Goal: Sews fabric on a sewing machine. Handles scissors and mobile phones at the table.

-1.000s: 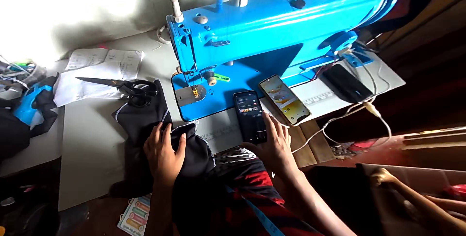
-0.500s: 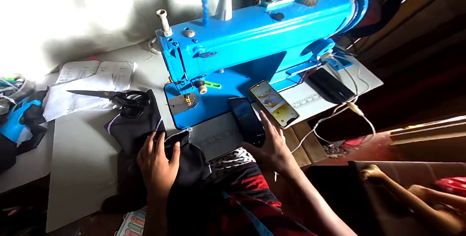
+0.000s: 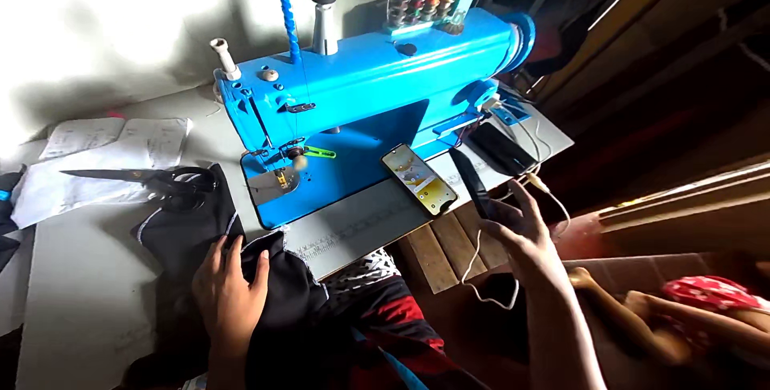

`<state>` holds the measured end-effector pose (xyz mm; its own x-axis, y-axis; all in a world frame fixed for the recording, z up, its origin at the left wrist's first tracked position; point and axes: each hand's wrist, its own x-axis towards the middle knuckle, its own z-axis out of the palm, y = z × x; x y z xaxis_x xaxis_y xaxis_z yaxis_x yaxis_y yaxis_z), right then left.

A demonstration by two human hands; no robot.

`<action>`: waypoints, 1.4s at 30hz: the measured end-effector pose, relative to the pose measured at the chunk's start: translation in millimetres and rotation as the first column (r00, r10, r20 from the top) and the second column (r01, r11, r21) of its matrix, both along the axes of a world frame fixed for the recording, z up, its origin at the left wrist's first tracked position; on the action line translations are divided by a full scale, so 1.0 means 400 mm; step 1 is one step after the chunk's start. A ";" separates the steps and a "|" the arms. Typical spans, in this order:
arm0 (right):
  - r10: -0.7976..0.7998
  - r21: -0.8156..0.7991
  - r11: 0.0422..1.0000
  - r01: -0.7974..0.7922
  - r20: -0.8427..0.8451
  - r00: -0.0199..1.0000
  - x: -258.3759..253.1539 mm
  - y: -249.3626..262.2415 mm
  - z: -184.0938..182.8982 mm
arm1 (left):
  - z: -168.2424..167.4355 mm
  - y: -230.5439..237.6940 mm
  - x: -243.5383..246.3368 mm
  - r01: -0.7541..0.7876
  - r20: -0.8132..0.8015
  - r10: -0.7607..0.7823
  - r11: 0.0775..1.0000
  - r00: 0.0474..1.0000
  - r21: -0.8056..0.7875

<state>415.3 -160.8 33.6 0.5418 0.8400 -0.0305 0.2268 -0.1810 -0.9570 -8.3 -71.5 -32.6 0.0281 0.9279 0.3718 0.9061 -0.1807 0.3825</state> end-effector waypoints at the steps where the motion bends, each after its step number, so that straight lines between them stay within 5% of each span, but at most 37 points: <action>1: -0.031 0.007 1.000 0.030 0.040 0.999 0.016 0.005 -0.022 | 0.000 -0.001 0.000 -0.002 -0.001 0.002 1.000 1.000 0.001; 9: -0.152 -0.047 0.973 0.227 0.613 0.775 0.032 0.072 -0.141 | 0.002 -0.003 0.001 -0.009 -0.023 0.010 0.999 1.000 0.032; 25: -0.120 -0.053 0.979 0.195 0.624 0.772 -0.019 0.068 -0.124 | 0.009 -0.001 0.005 -0.011 -0.052 0.013 0.999 0.999 0.036; 29: -0.095 0.028 0.994 0.103 0.675 0.732 -0.051 0.082 -0.094 | 0.009 -0.004 0.006 -0.016 -0.040 0.016 1.000 0.999 0.014; 36: 0.233 -0.104 0.968 -0.228 0.712 0.662 -0.116 0.182 -0.084 | 0.004 -0.001 0.006 -0.025 -0.038 0.026 0.999 0.999 0.028; 42: 0.243 -0.239 0.966 -0.097 0.718 0.653 -0.131 0.293 -0.086 | 0.003 -0.002 0.006 -0.024 -0.036 0.026 0.999 0.999 0.045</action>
